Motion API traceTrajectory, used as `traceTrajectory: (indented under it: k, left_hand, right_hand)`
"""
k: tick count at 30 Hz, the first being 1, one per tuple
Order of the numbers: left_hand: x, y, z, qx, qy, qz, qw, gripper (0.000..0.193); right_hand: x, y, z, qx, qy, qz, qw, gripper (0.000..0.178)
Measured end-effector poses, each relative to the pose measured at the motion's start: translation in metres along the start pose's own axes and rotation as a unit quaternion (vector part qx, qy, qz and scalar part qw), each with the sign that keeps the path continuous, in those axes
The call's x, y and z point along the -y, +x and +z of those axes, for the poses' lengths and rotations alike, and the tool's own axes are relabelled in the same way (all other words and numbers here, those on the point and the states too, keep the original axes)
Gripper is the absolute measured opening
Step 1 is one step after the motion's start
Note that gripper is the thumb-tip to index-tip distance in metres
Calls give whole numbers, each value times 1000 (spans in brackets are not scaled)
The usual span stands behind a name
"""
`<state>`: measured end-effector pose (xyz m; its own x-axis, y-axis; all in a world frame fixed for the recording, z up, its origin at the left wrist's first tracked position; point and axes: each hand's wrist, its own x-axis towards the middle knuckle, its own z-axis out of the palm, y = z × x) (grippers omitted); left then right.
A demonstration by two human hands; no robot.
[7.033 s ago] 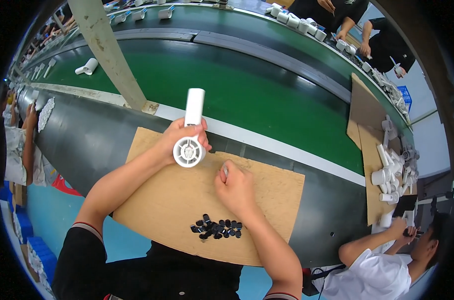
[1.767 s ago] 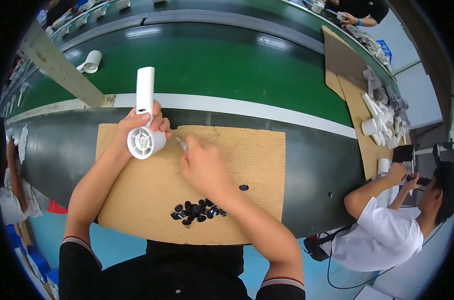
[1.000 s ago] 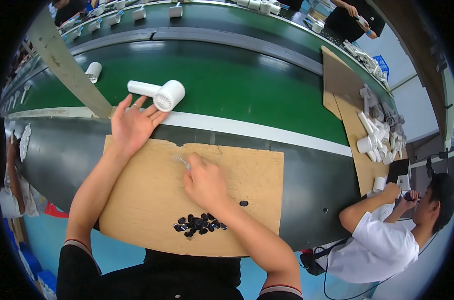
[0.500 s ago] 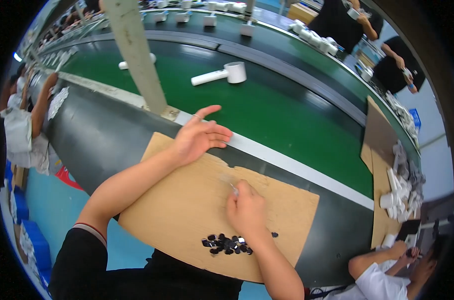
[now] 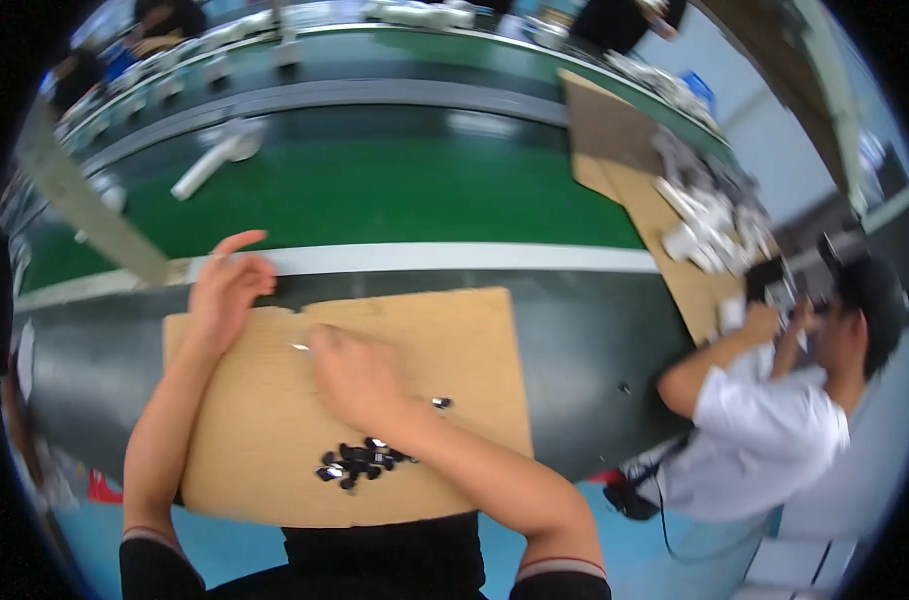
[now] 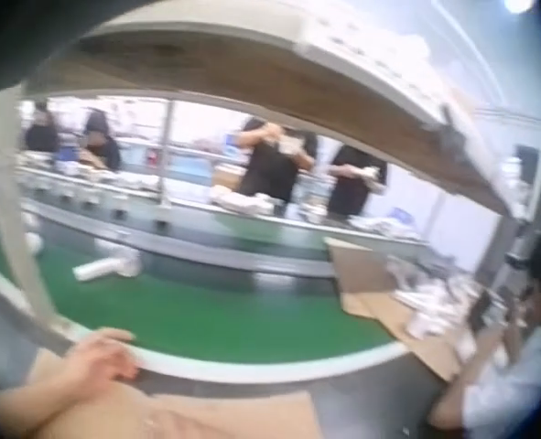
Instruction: The person takes handheld fan housings from a conveyor belt, installs components into them using a tool, and places them back onto the conveyor. The person then dispenses adhesive onto small pieces on a board with an applicator.
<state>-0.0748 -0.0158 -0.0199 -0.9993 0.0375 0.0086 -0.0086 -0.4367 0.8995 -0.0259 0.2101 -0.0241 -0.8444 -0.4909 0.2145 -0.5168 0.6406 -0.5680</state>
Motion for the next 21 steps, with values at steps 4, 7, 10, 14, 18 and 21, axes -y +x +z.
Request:
traceTrajectory:
  k: [4, 7, 10, 14, 18, 21]
  left_hand:
    - [7, 8, 4, 33, 40, 6, 999, 33]
    - [6, 5, 11, 35, 59, 4, 998, 29]
    - [12, 7, 12, 35, 79, 6, 996, 28]
    - [12, 8, 10, 35, 91, 21, 995, 27]
    - [4, 4, -1, 22, 105, 10, 994, 26]
    - [2, 1, 7, -44, 139, -12, 989, 24]
  right_hand:
    - [-7, -1, -6, -20, 22, 3, 1000, 13]
    - [-9, -4, -3, -23, 30, 2, 999, 13]
    - [-13, -6, -1, -21, 26, 14, 999, 12]
    - [-12, -7, -6, -32, 48, 3, 998, 12]
    - [-8, 3, 1, -6, 48, -2, 999, 13]
    - [-5, 6, 4, 39, 19, 14, 999, 15]
